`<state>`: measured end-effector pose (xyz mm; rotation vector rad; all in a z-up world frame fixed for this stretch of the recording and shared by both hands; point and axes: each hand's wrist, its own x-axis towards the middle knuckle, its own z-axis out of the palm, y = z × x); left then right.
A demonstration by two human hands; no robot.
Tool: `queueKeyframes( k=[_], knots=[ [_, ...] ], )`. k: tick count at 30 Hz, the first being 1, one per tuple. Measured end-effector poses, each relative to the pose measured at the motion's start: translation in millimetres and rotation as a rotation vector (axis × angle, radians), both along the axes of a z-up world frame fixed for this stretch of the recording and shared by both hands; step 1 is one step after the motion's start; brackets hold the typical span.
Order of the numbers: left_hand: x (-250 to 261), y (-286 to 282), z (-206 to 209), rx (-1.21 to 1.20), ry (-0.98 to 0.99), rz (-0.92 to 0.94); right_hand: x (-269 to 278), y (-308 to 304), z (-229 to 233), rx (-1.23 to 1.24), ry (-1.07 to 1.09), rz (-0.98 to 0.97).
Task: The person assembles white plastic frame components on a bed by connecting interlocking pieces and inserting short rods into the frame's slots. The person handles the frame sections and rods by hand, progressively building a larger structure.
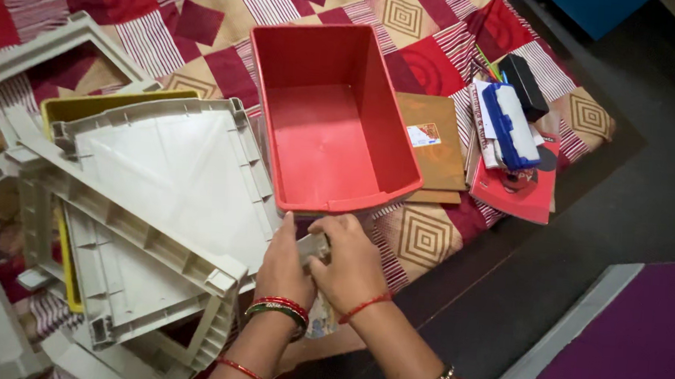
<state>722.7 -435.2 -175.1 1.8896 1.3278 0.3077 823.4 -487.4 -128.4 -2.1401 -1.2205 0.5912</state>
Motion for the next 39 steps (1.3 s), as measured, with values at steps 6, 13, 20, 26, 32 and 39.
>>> queueKeyframes(
  k=[6,13,20,26,32,39],
  knots=[
    [2,0,-6,-0.219,0.129,0.065,7,17,5,-0.154,-0.118,0.04],
    [-9,-1,-95,0.052,0.569,-0.278,-24,31,-31,-0.525,-0.585,0.395],
    [-8,11,-146,-0.071,0.809,-0.458,-38,47,-76,-0.748,-0.932,0.687],
    [-4,15,-157,-0.115,0.813,-0.494,-6,46,-93,-0.731,-0.672,0.878],
    [-5,19,-182,-0.122,0.79,-0.468,-3,63,-77,-0.719,-0.636,0.914],
    [-5,7,-212,0.043,0.741,-0.424,34,73,3,-0.759,-0.768,0.973]
  ],
)
